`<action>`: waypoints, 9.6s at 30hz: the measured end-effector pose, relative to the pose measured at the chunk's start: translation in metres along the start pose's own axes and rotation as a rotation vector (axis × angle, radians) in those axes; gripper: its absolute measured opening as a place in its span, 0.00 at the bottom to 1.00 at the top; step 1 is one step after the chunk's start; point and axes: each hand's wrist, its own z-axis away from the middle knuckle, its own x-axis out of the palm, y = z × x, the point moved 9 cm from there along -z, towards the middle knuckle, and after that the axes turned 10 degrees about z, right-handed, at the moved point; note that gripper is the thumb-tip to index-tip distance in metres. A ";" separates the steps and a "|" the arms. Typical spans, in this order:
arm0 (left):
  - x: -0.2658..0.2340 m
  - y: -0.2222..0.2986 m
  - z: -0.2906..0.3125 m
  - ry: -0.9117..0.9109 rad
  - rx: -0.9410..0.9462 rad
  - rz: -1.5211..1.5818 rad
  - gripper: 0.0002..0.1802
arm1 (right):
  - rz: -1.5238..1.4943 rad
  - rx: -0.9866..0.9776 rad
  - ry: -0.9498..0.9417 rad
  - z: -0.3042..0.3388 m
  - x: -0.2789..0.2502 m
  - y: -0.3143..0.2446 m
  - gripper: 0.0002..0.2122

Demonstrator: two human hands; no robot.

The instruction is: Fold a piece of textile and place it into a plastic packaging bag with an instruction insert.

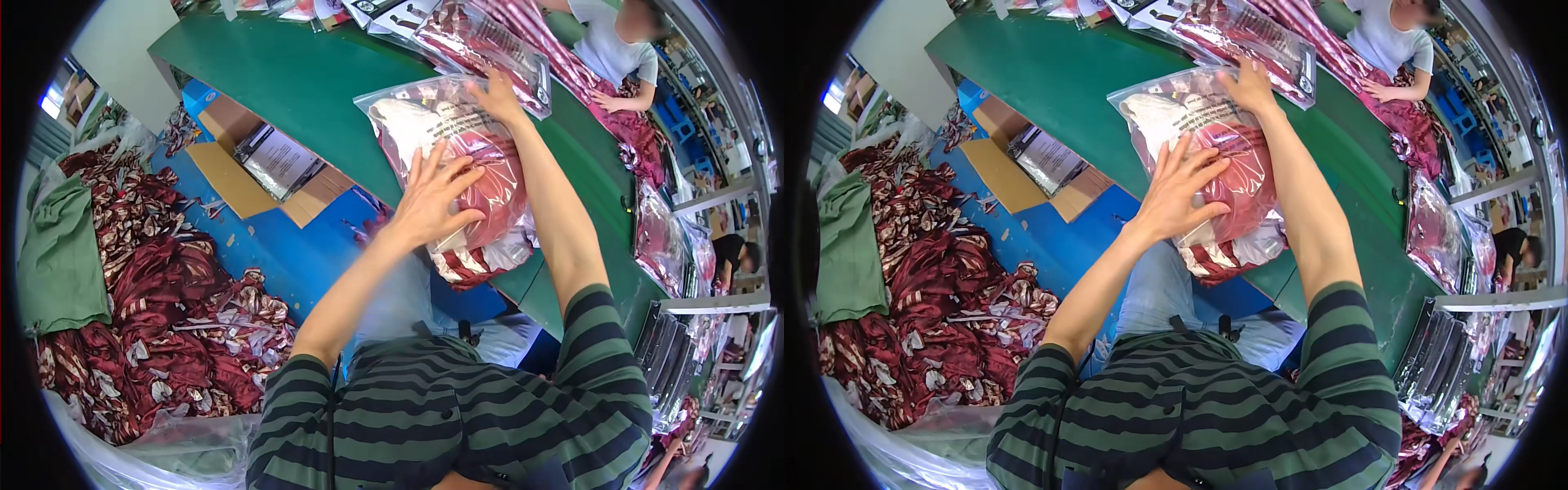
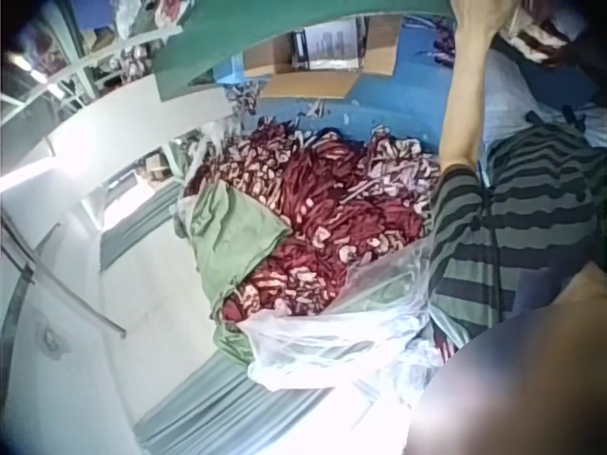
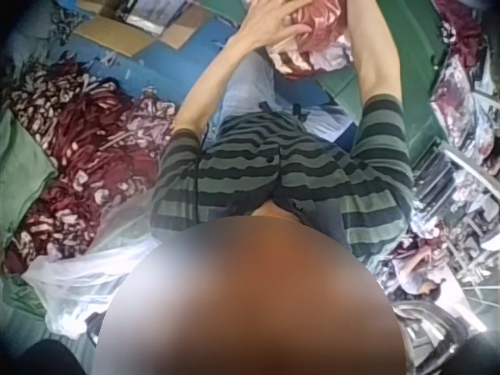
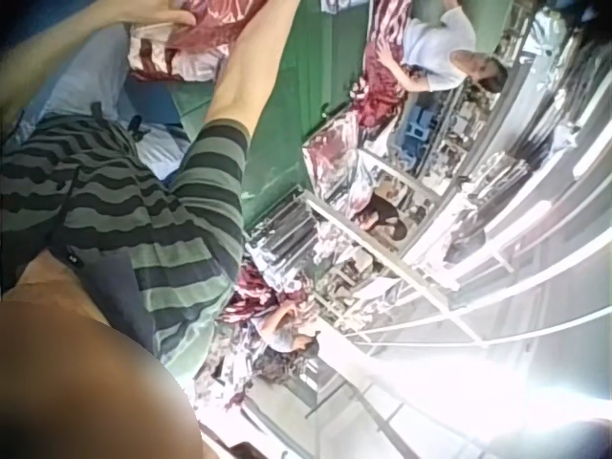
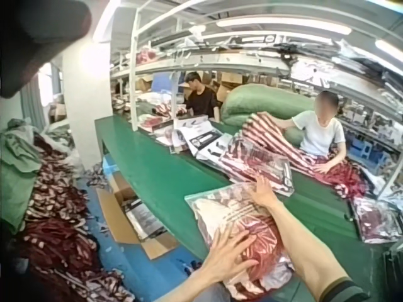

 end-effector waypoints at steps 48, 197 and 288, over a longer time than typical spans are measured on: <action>-0.069 -0.089 -0.047 -0.051 0.224 0.266 0.26 | 0.564 0.233 0.059 -0.005 0.093 -0.037 0.33; -0.107 -0.109 -0.033 0.294 -0.820 0.292 0.21 | -0.292 -0.480 0.015 0.172 -0.062 -0.084 0.19; -0.135 -0.053 -0.053 0.088 0.031 -0.371 0.25 | 0.770 0.029 0.634 0.060 0.158 -0.271 0.19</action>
